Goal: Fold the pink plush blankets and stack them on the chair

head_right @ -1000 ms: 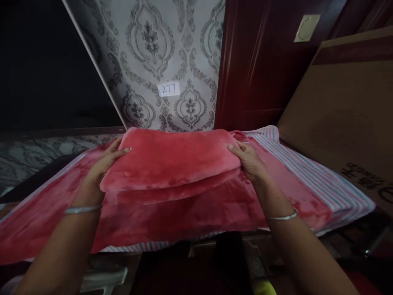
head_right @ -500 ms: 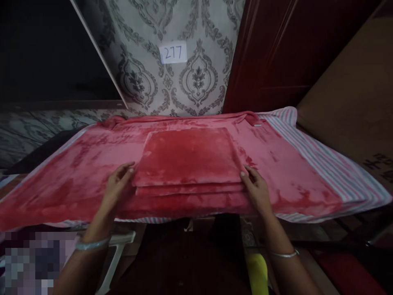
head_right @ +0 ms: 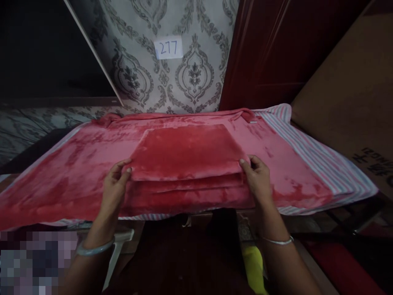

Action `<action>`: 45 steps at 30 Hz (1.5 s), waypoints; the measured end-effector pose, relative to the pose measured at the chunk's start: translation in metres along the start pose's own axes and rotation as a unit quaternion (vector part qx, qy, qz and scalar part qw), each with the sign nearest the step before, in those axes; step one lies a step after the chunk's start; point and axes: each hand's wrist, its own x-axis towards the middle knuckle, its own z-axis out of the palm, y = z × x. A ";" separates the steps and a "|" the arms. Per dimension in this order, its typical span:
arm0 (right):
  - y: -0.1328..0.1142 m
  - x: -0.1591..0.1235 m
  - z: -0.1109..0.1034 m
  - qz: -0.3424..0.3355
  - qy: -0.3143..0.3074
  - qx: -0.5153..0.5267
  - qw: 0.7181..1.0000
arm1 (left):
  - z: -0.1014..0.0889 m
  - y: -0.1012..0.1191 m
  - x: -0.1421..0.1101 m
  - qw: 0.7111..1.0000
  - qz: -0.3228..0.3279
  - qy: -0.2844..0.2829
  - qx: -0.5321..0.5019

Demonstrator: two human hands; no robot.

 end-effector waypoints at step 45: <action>0.008 0.148 0.162 -0.100 -0.177 -0.363 0.909 | 0.136 -0.018 0.173 0.880 0.121 -0.148 0.435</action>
